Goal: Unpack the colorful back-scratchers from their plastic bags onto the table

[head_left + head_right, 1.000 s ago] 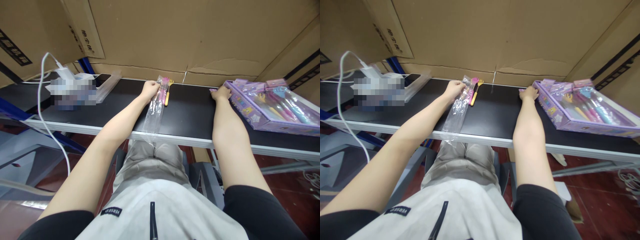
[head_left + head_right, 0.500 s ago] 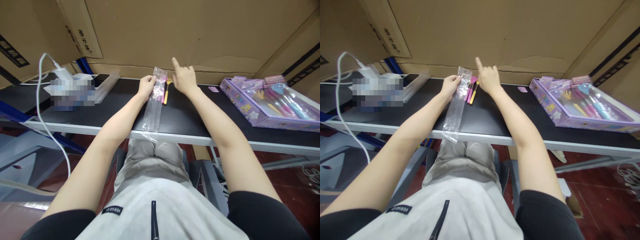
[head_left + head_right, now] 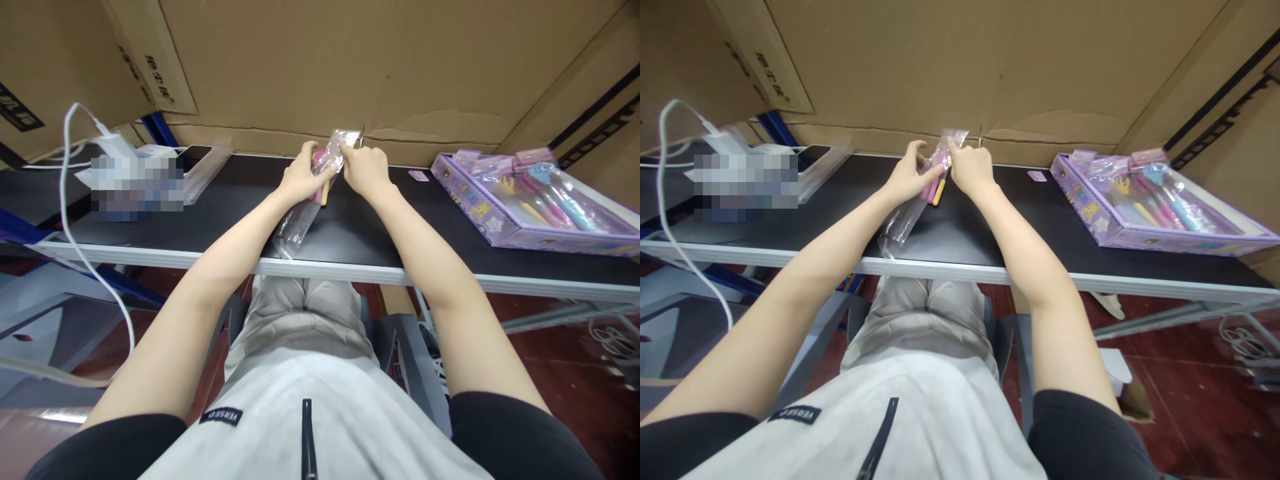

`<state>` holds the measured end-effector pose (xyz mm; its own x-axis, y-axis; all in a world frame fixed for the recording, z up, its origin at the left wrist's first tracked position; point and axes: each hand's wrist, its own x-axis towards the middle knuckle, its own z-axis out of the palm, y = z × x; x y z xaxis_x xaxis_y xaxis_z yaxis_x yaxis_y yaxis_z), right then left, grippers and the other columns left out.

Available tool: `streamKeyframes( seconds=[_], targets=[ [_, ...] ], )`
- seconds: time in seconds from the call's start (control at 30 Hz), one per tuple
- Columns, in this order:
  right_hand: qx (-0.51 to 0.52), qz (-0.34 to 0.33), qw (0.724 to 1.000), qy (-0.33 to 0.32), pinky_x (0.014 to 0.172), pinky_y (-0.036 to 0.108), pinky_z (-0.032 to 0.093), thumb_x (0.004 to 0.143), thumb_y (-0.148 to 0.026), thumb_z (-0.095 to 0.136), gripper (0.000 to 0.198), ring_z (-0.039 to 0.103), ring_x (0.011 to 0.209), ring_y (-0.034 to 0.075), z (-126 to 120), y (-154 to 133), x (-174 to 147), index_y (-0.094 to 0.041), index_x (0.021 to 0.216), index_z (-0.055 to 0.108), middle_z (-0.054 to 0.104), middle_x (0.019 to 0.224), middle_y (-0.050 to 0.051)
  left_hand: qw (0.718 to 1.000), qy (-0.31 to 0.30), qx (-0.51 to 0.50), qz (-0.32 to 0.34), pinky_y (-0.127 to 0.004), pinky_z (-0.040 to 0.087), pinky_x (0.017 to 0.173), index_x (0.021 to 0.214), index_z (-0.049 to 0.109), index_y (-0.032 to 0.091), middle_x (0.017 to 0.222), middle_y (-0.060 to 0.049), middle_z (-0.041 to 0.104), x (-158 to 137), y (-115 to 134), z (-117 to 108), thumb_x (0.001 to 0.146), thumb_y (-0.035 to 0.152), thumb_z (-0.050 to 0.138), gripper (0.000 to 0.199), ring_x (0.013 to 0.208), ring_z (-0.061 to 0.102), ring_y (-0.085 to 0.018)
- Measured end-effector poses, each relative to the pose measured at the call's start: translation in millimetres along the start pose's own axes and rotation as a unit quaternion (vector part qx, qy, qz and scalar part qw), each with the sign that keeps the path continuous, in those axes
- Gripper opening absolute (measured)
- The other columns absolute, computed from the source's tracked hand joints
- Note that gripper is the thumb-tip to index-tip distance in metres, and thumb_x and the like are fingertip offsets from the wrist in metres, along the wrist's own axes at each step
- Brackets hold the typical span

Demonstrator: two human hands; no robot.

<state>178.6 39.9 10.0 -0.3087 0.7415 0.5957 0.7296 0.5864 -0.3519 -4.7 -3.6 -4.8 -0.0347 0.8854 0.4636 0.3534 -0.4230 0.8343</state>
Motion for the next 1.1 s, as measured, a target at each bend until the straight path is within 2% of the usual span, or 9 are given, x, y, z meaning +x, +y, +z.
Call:
streamKeyframes(
  seconds=[0.13, 0.3, 0.4, 0.5, 0.57, 0.67, 0.8, 0.9, 1.1],
  targets=[
    [-0.047, 0.013, 0.998, 0.030, 0.114, 0.058, 0.046, 0.107, -0.038, 0.054, 0.046, 0.070, 0.121, 0.039, -12, 0, 0, -0.013, 0.143, 0.068, 0.075, 0.102, 0.015, 0.993, -0.053, 0.081, 0.070, -0.047, 0.047, 0.115, 0.132, 0.061, 0.024, 0.132, -0.013, 0.064, -10, 2, 6, 0.075, 0.027, 0.093, 0.065, 0.138, 0.060, -0.040],
    [-0.257, 0.089, 0.960, -0.068, 0.107, 0.057, 0.051, 0.114, -0.034, 0.026, 0.063, 0.069, 0.127, 0.040, -32, -28, -8, -0.010, 0.171, 0.037, 0.071, 0.131, 0.024, 0.945, -0.095, 0.296, 0.102, -0.054, 0.049, 0.114, 0.152, 0.051, 0.025, 0.146, -0.016, 0.054, -7, 11, 1, 0.095, 0.024, 0.063, 0.058, 0.138, 0.060, -0.041],
    [-0.277, 0.089, 0.953, -0.090, 0.106, 0.058, 0.053, 0.115, -0.039, 0.023, 0.068, 0.067, 0.131, 0.042, -33, -31, -11, -0.011, 0.177, 0.019, 0.056, 0.156, 0.028, 0.922, -0.089, 0.364, 0.093, -0.056, 0.047, 0.116, 0.156, 0.048, 0.023, 0.150, -0.018, 0.051, 2, 22, -16, 0.098, 0.023, 0.057, 0.059, 0.139, 0.058, -0.041],
    [-0.267, 0.091, 0.951, -0.129, 0.112, 0.059, 0.050, 0.113, -0.042, 0.033, 0.075, 0.060, 0.141, 0.043, -26, -27, -13, -0.011, 0.178, 0.012, 0.030, 0.174, 0.028, 0.906, -0.038, 0.422, 0.015, -0.062, 0.044, 0.118, 0.157, 0.048, 0.020, 0.156, -0.020, 0.048, 13, 31, -49, 0.100, 0.025, 0.058, 0.058, 0.143, 0.053, -0.043],
    [-0.268, 0.096, 0.941, -0.181, 0.118, 0.060, 0.046, 0.111, -0.041, 0.043, 0.079, 0.053, 0.148, 0.043, -20, -27, -16, -0.010, 0.177, 0.014, 0.022, 0.178, 0.027, 0.891, 0.009, 0.450, -0.061, -0.064, 0.042, 0.119, 0.157, 0.048, 0.017, 0.162, -0.022, 0.043, 19, 31, -78, 0.102, 0.027, 0.056, 0.057, 0.147, 0.051, -0.043],
    [-0.269, 0.118, 0.913, -0.285, 0.124, 0.059, 0.041, 0.109, -0.036, 0.048, 0.077, 0.044, 0.157, 0.041, -14, -34, -20, -0.012, 0.177, 0.020, 0.018, 0.180, 0.022, 0.872, 0.051, 0.462, -0.156, -0.065, 0.033, 0.125, 0.160, 0.042, 0.005, 0.169, -0.027, 0.032, 25, 18, -125, 0.104, 0.031, 0.055, 0.063, 0.155, 0.041, -0.044],
    [-0.258, 0.138, 0.884, -0.364, 0.128, 0.050, 0.039, 0.113, -0.028, 0.036, 0.062, 0.044, 0.158, 0.037, -9, -43, -22, -0.012, 0.172, 0.036, 0.027, 0.179, 0.017, 0.836, 0.019, 0.482, -0.262, -0.059, 0.028, 0.130, 0.165, 0.033, -0.001, 0.177, -0.029, 0.018, 29, -18, -169, 0.102, 0.039, 0.059, 0.079, 0.163, 0.027, -0.046],
    [-0.262, 0.131, 0.882, -0.370, 0.125, 0.050, 0.043, 0.112, -0.025, 0.033, 0.058, 0.049, 0.154, 0.038, -7, -44, -23, -0.010, 0.167, 0.046, 0.037, 0.174, 0.020, 0.816, -0.005, 0.489, -0.310, -0.057, 0.025, 0.132, 0.170, 0.024, 0.000, 0.180, -0.028, 0.011, 31, -40, -180, 0.103, 0.046, 0.058, 0.088, 0.167, 0.019, -0.045],
    [-0.262, 0.126, 0.884, -0.366, 0.123, 0.051, 0.045, 0.111, -0.022, 0.035, 0.057, 0.051, 0.153, 0.038, -7, -45, -25, -0.011, 0.165, 0.049, 0.042, 0.171, 0.021, 0.777, -0.037, 0.539, -0.324, -0.053, 0.022, 0.133, 0.168, 0.029, -0.002, 0.177, -0.030, 0.024, 34, -47, -173, 0.103, 0.052, 0.059, 0.090, 0.167, 0.020, -0.042]
  ],
)
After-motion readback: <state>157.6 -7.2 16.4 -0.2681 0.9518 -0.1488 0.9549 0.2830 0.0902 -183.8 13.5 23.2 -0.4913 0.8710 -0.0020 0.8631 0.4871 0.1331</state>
